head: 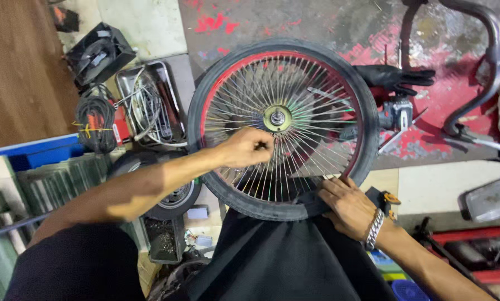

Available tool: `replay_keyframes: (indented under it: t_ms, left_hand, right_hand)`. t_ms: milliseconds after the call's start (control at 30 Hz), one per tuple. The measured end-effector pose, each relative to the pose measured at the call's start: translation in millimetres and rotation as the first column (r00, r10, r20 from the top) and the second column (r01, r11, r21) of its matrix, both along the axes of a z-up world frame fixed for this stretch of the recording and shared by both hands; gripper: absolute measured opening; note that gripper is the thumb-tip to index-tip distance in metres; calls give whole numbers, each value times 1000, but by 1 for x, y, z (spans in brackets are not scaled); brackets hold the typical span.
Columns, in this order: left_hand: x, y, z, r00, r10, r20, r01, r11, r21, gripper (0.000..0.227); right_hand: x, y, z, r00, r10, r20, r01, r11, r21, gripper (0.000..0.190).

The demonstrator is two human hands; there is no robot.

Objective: The person uses two metal levers to pry the tire off the rim of a bicycle wheel on a workbench. They then pull the inner tube out from under the tire by hand and eventually separate the tire completely from the rim.

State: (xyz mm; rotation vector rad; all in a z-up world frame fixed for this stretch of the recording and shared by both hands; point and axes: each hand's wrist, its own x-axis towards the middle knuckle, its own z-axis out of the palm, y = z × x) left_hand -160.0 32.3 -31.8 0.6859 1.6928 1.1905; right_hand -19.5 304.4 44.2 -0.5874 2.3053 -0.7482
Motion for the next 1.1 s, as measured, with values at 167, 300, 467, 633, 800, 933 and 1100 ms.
replay_keyframes:
  t_ms: [167,300,467,633,800,933,1100]
  left_hand:
    - [47,31,13,984,-161,-79,167,983,75,36]
    - [67,49,-1,986,-156,52,160,985,-69,34]
    - [93,55,-23,868,323,377,-234,936,-262,30]
    - [96,53,-32,288,698,656,-686,628,-367,24]
    - [85,55,9,67,676,734,-666,578,-472,21]
    - [66,49,22,336,559,758,-559,766,-317,19]
    - [39,49,38,521,461,718,-502,846,-179,23]
  right_hand:
    - [-2,-9,7,996,-9,-88,4,999,-51,53]
    - [-1,-10,18,990,-33,-139,44,996,76,54]
    - [9,-3,25,963,-45,-267,67,995,76,43]
    - [13,4,26,947,-108,-301,112,994,-4,49]
    - [11,9,29,947,-113,-301,110,994,-28,52]
    - [9,14,29,952,-162,-260,141,985,-100,49]
    - [7,8,30,937,-226,-265,195,971,-138,55]
